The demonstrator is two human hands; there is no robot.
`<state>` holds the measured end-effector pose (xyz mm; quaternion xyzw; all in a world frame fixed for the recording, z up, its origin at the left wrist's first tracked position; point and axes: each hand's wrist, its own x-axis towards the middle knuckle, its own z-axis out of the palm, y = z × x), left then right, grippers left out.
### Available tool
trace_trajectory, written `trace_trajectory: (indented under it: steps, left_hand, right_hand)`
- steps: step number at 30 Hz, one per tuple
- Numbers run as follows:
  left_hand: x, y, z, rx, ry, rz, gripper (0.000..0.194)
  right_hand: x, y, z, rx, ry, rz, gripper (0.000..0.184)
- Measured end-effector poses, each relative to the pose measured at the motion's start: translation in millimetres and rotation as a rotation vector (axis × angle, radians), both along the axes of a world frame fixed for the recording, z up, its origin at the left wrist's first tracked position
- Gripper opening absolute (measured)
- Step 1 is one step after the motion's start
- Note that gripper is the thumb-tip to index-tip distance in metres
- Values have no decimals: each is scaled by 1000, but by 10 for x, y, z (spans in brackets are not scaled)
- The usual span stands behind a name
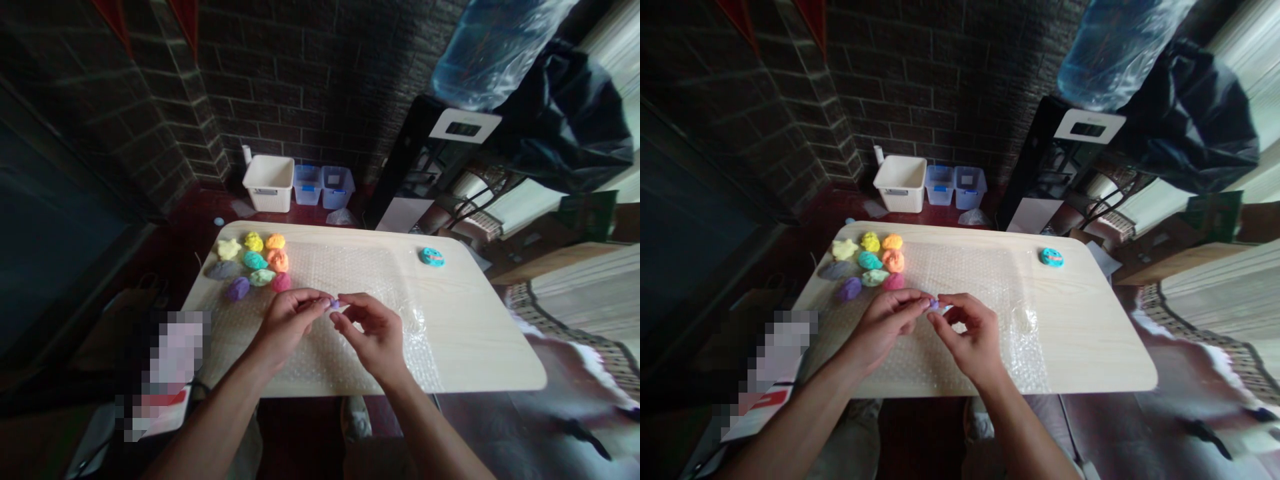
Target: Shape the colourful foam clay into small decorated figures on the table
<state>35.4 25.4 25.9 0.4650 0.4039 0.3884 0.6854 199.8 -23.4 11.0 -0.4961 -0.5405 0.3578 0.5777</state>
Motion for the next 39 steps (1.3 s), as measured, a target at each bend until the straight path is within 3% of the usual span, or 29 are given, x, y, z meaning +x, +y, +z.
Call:
trace_trajectory:
  steps: [6, 11, 18, 24, 27, 33, 39]
  left_hand:
    - [10, -7, 59, 80, 19, 45, 28]
    - [5, -13, 59, 116, 71, 5, 28]
    - [16, -10, 47, 113, 64, 40, 28]
    - [-20, 0, 16, 340, 211, 7, 26]
    - [-41, 9, -30, 382, 282, -23, 27]
    - [-42, 23, -78, 243, 295, -31, 25]
    - [-6, -16, 12, 61, 130, -29, 27]
  right_hand:
    - [-26, 37, 38, -173, 224, 34, 22]
    - [-5, 46, 52, -167, 303, 61, 19]
    - [23, 56, 37, -62, 234, 51, 12]
    - [11, 37, -17, -55, 143, 19, 9]
    - [-4, 18, -42, -76, 61, -4, 13]
    - [10, -4, -56, -34, -194, -57, 11]
    - [6, 4, -38, 22, -137, 0, 7]
